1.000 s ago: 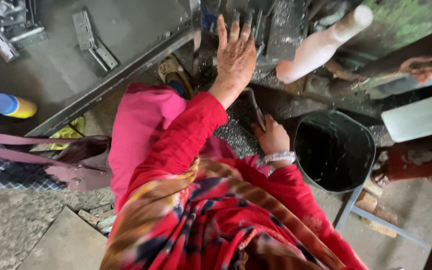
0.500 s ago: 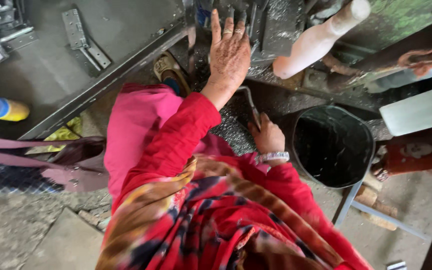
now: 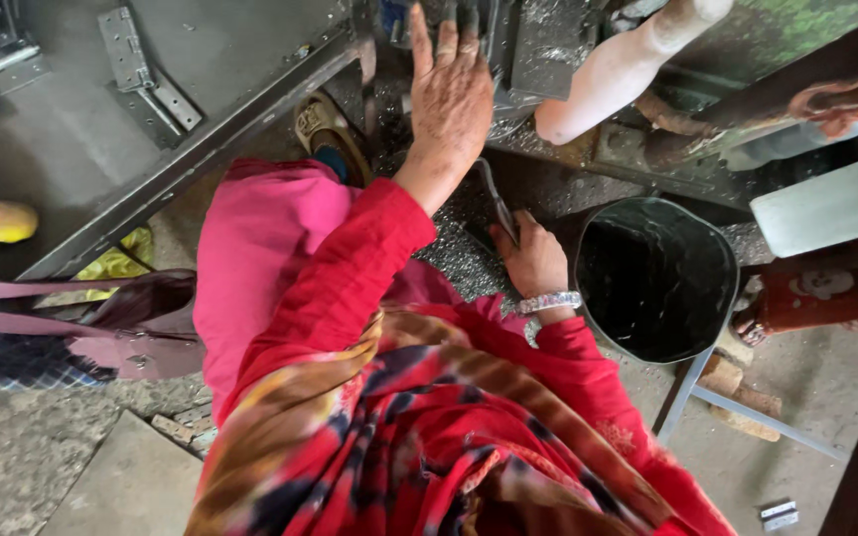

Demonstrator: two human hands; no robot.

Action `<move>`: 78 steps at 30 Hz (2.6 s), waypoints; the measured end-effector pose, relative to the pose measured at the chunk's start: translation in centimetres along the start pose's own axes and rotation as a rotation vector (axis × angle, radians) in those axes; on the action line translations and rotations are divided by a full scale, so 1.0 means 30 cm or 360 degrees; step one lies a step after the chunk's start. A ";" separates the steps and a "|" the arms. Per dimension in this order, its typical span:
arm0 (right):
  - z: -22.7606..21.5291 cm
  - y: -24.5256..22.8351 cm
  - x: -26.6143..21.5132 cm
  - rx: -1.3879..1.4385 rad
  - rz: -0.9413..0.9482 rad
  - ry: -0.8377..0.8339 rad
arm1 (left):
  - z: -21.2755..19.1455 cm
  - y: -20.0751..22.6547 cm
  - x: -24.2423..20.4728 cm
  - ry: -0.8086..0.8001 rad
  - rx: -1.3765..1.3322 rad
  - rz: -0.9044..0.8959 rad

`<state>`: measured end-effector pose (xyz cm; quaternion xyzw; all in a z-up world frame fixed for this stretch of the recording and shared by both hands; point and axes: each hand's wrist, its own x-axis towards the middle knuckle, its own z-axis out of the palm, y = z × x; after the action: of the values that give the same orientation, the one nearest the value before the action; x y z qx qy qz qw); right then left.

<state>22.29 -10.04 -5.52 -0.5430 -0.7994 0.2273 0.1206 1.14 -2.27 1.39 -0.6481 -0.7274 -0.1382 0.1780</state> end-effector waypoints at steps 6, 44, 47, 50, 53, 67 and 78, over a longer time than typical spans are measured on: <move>-0.035 -0.045 -0.002 -0.0099 -0.0018 -0.0084 | -0.056 -0.030 -0.044 -0.0016 0.0119 0.0063; -0.033 -0.003 0.006 -0.0098 -0.0072 -0.0062 | 0.116 -0.012 0.113 0.0052 -0.0115 -0.0128; 0.046 0.017 -0.029 -0.0160 0.0126 -0.0106 | 0.104 -0.012 0.113 0.0240 -0.0190 -0.0114; 0.100 0.003 -0.058 -0.0169 0.0102 -0.0086 | 0.077 -0.047 0.048 -0.0105 -0.0204 -0.0096; 0.029 -0.017 -0.018 -0.0142 0.0033 -0.0075 | 0.061 -0.040 0.082 -0.0116 -0.0137 -0.0111; 0.106 0.027 -0.027 -0.0155 0.0112 -0.0106 | 0.047 -0.052 0.191 -0.0086 -0.0142 -0.0168; -0.182 -0.181 -0.042 -0.0626 -0.0263 0.0487 | -0.137 -0.752 -0.237 0.0115 -0.0096 -0.0967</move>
<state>20.77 -11.60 1.96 -0.5170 -0.8423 -0.0278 0.1503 -20.24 -13.14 2.63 -0.4005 -0.8768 -0.2296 0.1349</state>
